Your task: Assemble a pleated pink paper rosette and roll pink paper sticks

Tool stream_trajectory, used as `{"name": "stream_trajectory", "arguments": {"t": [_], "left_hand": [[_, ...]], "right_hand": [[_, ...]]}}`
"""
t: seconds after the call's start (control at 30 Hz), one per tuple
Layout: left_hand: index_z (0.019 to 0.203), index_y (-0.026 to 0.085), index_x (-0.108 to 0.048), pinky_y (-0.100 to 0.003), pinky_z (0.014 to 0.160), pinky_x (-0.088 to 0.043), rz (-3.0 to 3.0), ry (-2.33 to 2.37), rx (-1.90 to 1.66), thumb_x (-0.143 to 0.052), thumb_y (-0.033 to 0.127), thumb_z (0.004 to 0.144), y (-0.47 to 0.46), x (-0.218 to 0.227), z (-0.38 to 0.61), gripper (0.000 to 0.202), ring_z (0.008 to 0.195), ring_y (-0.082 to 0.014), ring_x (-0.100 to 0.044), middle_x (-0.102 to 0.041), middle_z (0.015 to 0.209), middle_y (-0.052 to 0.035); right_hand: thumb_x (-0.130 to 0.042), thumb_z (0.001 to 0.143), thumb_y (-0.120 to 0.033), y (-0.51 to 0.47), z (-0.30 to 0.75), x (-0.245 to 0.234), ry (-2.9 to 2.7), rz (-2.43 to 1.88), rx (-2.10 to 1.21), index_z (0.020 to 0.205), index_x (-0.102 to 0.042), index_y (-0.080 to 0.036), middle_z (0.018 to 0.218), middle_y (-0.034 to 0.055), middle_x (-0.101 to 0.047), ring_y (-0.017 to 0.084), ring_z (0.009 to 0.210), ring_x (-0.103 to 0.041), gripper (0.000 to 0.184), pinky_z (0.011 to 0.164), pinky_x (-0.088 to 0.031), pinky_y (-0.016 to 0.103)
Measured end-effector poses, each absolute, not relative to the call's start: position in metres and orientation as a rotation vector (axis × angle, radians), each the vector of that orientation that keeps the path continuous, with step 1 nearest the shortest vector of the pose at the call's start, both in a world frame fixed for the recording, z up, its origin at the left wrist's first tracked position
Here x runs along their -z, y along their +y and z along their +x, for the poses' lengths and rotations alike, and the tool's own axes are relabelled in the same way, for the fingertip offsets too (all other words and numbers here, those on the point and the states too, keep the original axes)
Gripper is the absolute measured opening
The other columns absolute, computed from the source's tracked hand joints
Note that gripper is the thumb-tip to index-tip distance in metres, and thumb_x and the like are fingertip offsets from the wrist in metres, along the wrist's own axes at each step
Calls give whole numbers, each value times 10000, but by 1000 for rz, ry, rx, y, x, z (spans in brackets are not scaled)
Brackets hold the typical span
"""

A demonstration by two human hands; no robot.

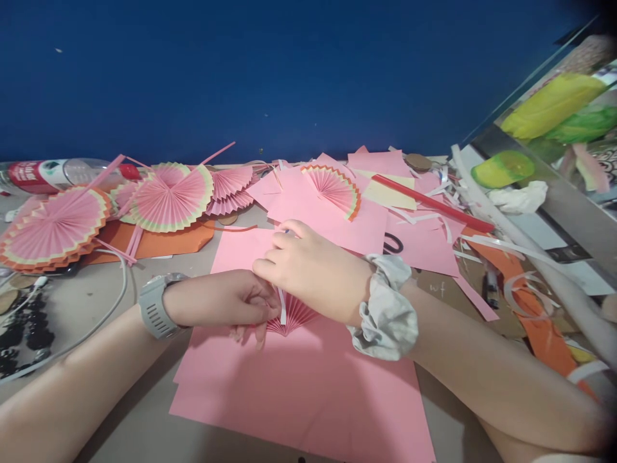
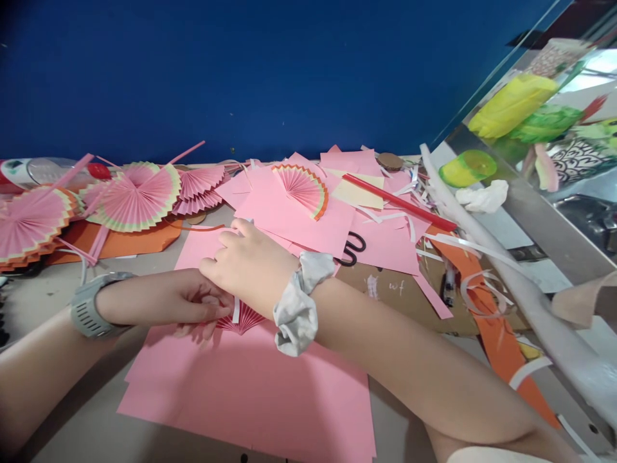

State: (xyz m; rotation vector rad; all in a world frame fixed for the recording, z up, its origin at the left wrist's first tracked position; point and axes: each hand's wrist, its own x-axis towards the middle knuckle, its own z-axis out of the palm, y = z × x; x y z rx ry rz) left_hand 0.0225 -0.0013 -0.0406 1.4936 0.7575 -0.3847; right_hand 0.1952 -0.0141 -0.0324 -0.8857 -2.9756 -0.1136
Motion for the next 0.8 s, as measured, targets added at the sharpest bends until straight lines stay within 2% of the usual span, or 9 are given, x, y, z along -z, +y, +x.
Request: {"name": "stream_trajectory", "arguments": {"t": [0.33, 0.63, 0.8], "left_hand": [[841, 162, -597, -167, 498, -468, 1459, 737, 384, -456, 323, 878, -2, 44, 20, 218, 521, -86, -577, -666, 666, -4], [981, 167, -611, -132, 478, -438, 1396, 680, 433, -458, 239, 878, -2, 42, 22, 199, 534, -74, -563, -680, 697, -18], [932, 156, -608, -134, 488, -452, 1393, 689, 431, -459, 254, 881, -2, 42, 22, 186, 506, -68, -548, -672, 665, -16]], "right_hand": [[-430, 848, -57, -9, 198, 35, -2944, -871, 56, 847, -548, -169, 807, 34, -668, 207, 835, -533, 163, 903, -280, 408], [-458, 846, -79, -8, 199, 42, -2924, -861, 145, 861, -543, -175, 792, 12, -671, 207, 861, -539, 130, 952, -248, 423], [-445, 848, -70, -10, 196, 42, -2940, -870, 182, 864, -548, -187, 797, 8, -678, 205, 864, -548, 156, 957, -247, 432]]}}
